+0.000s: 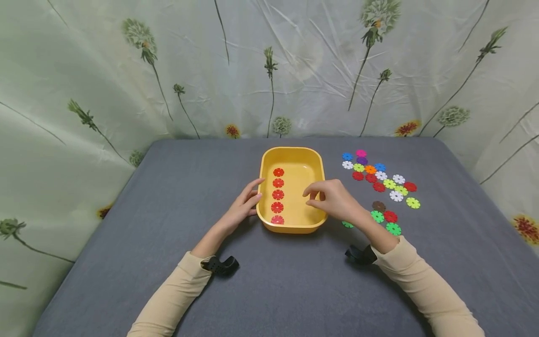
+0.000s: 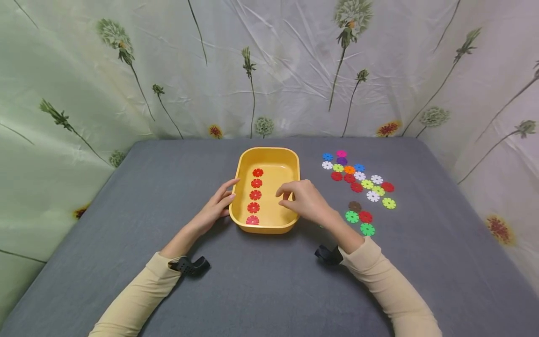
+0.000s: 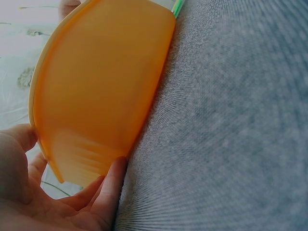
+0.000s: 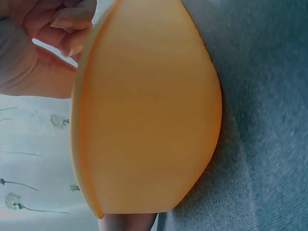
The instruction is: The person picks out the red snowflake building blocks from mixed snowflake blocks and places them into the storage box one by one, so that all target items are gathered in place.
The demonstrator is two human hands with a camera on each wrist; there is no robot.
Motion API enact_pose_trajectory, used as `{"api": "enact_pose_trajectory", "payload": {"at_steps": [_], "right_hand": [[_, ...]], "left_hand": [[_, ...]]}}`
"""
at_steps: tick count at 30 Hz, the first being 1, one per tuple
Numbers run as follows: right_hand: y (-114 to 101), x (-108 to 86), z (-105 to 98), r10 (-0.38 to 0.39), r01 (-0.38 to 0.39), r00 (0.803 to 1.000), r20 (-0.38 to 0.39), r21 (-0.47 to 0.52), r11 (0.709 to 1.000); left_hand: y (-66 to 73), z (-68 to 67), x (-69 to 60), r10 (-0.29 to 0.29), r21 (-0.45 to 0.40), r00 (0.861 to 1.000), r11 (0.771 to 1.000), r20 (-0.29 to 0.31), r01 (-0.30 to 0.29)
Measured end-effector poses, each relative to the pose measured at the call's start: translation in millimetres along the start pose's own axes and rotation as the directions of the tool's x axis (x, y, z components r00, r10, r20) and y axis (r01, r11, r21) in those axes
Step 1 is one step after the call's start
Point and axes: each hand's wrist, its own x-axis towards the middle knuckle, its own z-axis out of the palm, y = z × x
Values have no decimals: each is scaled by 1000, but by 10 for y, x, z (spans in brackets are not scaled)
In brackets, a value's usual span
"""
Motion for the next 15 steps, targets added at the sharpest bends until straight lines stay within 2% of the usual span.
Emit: {"api": "enact_pose_trajectory", "payload": {"at_steps": [15], "right_hand": [[185, -229, -207, 65, -65, 993, -96, 2, 998]], "left_hand": [[6, 8, 0, -24, 14, 1000, 1000, -10, 24]]}}
